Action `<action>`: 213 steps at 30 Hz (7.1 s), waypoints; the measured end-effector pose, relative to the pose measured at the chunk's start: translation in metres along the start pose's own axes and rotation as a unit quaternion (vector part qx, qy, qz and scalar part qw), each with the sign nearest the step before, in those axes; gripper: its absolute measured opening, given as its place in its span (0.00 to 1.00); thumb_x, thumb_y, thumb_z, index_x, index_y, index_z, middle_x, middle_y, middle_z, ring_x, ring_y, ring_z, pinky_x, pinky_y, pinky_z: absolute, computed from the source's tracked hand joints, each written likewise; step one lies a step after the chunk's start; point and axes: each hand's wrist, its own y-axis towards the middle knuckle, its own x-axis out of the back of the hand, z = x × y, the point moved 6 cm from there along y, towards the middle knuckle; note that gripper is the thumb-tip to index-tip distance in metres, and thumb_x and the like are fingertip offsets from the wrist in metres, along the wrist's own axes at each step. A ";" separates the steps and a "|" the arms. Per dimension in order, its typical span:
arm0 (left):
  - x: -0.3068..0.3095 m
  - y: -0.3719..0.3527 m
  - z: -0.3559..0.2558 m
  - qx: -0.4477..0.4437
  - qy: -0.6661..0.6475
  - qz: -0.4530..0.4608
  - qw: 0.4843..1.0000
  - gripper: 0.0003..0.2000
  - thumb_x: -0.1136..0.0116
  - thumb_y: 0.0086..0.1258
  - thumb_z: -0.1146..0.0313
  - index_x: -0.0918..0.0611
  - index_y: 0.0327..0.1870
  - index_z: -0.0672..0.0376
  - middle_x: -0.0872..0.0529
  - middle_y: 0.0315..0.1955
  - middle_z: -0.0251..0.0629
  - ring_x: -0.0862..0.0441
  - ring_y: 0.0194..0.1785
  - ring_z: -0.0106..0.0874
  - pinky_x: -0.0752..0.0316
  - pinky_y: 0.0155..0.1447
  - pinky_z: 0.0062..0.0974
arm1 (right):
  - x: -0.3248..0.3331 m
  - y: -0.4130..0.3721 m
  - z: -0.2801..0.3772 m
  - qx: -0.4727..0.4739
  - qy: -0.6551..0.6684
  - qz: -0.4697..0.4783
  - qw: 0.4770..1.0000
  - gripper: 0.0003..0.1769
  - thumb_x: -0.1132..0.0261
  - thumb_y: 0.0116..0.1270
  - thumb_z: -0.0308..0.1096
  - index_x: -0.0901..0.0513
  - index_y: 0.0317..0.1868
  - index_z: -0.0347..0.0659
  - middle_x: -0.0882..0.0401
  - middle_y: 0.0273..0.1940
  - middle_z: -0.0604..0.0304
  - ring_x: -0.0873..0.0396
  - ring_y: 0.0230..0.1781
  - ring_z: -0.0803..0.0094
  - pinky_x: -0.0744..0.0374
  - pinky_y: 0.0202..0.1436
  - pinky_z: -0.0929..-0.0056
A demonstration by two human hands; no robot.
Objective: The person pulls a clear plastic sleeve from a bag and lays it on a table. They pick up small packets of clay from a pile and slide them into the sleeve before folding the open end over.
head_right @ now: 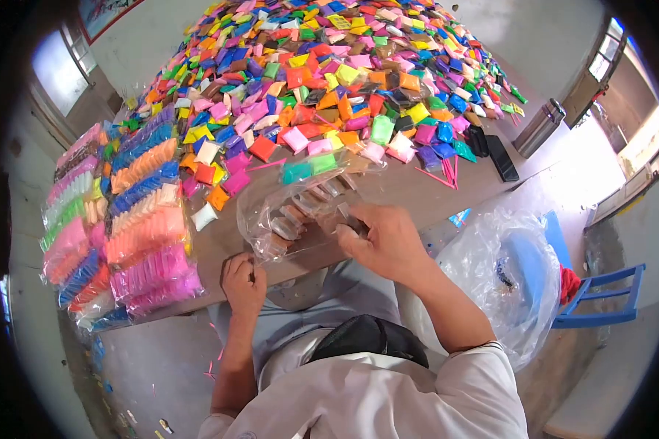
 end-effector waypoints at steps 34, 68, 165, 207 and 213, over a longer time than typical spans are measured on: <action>0.000 -0.001 0.000 0.005 -0.017 0.005 1.000 0.03 0.40 0.58 0.75 0.20 0.28 0.65 0.15 0.41 0.42 0.19 0.43 0.46 0.24 0.50 0.42 | -0.078 0.061 -0.022 0.214 -0.214 -0.099 0.948 0.08 0.31 0.56 0.35 0.17 0.34 0.41 0.16 0.29 0.51 0.16 0.33 0.52 0.19 0.40 0.55; 0.001 0.000 -0.002 0.000 -0.011 0.003 1.000 0.03 0.40 0.58 0.76 0.20 0.28 0.66 0.15 0.41 0.43 0.20 0.44 0.47 0.24 0.50 0.42 | -0.023 0.027 -0.035 0.088 -0.014 0.054 0.995 0.08 0.36 0.66 0.32 0.15 0.42 0.38 0.16 0.33 0.49 0.17 0.36 0.48 0.20 0.42 0.54; 0.005 0.023 0.049 0.144 -0.135 0.048 0.979 0.16 0.44 0.76 0.62 0.16 0.34 0.67 0.14 0.32 0.44 0.19 0.38 0.40 0.26 0.48 0.36 | -0.165 0.040 0.005 0.240 -0.177 0.126 0.946 0.39 0.35 0.65 0.61 0.25 0.65 0.38 0.19 0.54 0.52 0.22 0.56 0.55 0.29 0.61 0.55; -0.034 0.119 0.092 0.157 -0.104 0.155 0.970 0.20 0.44 0.75 0.57 0.19 0.29 0.68 0.24 0.19 0.39 0.25 0.27 0.28 0.30 0.36 0.34 | -0.172 0.041 -0.001 0.217 -0.175 0.137 0.950 0.30 0.34 0.61 0.59 0.18 0.55 0.46 0.19 0.41 0.51 0.20 0.48 0.54 0.28 0.56 0.54; 0.025 0.123 0.035 0.061 -0.051 0.063 0.995 0.16 0.42 0.74 0.61 0.18 0.33 0.68 0.17 0.31 0.46 0.19 0.37 0.38 0.25 0.45 0.34 | -0.170 0.043 0.002 0.189 -0.161 0.165 0.955 0.34 0.34 0.61 0.59 0.20 0.57 0.41 0.19 0.44 0.49 0.21 0.52 0.54 0.29 0.58 0.55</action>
